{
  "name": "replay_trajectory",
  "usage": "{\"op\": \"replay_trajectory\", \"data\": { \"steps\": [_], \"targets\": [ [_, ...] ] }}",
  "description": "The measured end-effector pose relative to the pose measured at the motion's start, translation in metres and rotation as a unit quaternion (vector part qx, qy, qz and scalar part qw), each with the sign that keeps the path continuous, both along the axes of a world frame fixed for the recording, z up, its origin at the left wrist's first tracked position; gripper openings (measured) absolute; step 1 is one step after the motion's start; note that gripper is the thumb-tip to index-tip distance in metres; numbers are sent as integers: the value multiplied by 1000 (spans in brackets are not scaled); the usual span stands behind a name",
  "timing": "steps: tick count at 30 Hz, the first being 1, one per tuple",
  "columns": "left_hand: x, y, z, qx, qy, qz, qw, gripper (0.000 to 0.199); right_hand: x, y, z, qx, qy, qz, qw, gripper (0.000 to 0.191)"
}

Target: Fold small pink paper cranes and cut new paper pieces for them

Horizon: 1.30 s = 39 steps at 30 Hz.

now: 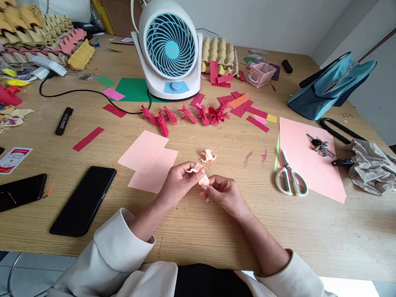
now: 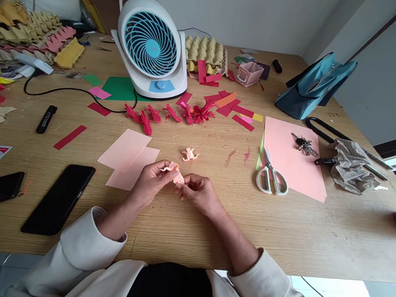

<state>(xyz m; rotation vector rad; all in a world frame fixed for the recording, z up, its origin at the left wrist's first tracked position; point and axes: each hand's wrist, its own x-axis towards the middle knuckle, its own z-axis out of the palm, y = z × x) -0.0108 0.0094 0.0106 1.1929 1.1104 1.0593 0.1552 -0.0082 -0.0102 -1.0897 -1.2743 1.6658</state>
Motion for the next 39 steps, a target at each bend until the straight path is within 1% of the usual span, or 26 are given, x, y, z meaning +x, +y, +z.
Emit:
{"op": "replay_trajectory", "data": {
  "steps": [4,12,20,28,33,39],
  "targets": [
    [0,-1,1,15,15,4,1000,22,-1,0,3,-4,-6,-6,1000,41],
    [-1,-2,2,31,17,3,999,20,1,0,6,3,-3,-3,1000,39],
    [0,-3,4,40,15,11,999,21,2,0,2,6,19,-3,1000,38],
    [-1,-3,3,58,16,4,998,21,3,0,-1,-8,28,-10,1000,34],
    [-1,-2,1,67,10,6,998,20,3,0,2,-15,29,-13,999,31],
    [0,-3,1,68,1,9,998,18,2,-1,7,-14,30,-11,999,33]
  ]
}}
